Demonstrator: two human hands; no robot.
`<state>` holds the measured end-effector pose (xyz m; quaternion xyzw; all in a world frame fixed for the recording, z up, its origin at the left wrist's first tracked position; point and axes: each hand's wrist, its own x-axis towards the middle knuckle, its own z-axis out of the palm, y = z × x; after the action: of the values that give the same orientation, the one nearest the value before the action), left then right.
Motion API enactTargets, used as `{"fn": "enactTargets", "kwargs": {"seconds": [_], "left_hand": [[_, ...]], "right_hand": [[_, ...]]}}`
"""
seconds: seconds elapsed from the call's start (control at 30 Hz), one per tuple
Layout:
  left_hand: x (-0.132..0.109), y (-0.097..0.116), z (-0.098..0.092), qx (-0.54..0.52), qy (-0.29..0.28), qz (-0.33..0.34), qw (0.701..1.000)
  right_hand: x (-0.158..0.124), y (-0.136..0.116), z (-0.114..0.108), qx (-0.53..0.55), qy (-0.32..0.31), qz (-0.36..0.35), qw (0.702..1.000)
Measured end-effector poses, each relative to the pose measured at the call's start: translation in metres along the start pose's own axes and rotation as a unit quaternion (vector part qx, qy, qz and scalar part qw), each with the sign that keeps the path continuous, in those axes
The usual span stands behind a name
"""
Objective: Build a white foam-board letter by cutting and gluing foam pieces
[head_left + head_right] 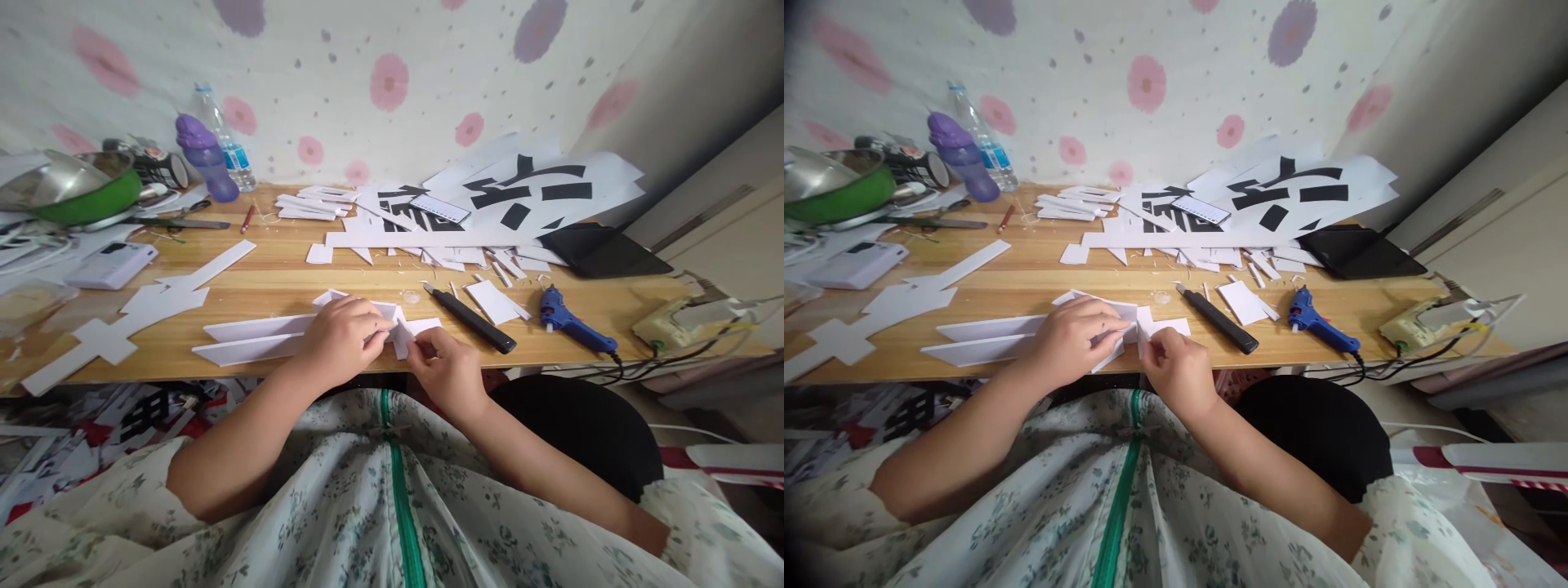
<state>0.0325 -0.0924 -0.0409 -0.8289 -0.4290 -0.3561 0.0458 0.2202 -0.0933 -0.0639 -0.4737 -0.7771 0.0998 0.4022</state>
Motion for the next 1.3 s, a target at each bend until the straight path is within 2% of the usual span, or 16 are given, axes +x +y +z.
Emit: {"fn": "enactTargets", "kwargs": {"seconds": [0.77, 1.0, 1.13, 1.3], "left_hand": [[0.0003, 0.0002, 0.0004, 0.014, 0.015, 0.013, 1.000], [-0.0007, -0.0001, 0.0012, 0.015, 0.003, 0.000, 1.000], [-0.0005, -0.0001, 0.0004, 0.005, -0.011, -0.006, 1.000], [-0.0002, 0.0010, 0.0002, 0.014, 0.002, 0.001, 1.000]], "right_hand": [[-0.0066, 0.0008, 0.0093, -0.032, 0.022, -0.064, 0.997], [-0.0055, 0.0002, 0.0098, -0.036, 0.022, -0.080, 0.996], [-0.0042, 0.0001, 0.0091, -0.030, 0.018, -0.085, 0.996], [-0.0003, -0.0007, 0.0062, 0.006, -0.010, -0.090, 0.996]]}}
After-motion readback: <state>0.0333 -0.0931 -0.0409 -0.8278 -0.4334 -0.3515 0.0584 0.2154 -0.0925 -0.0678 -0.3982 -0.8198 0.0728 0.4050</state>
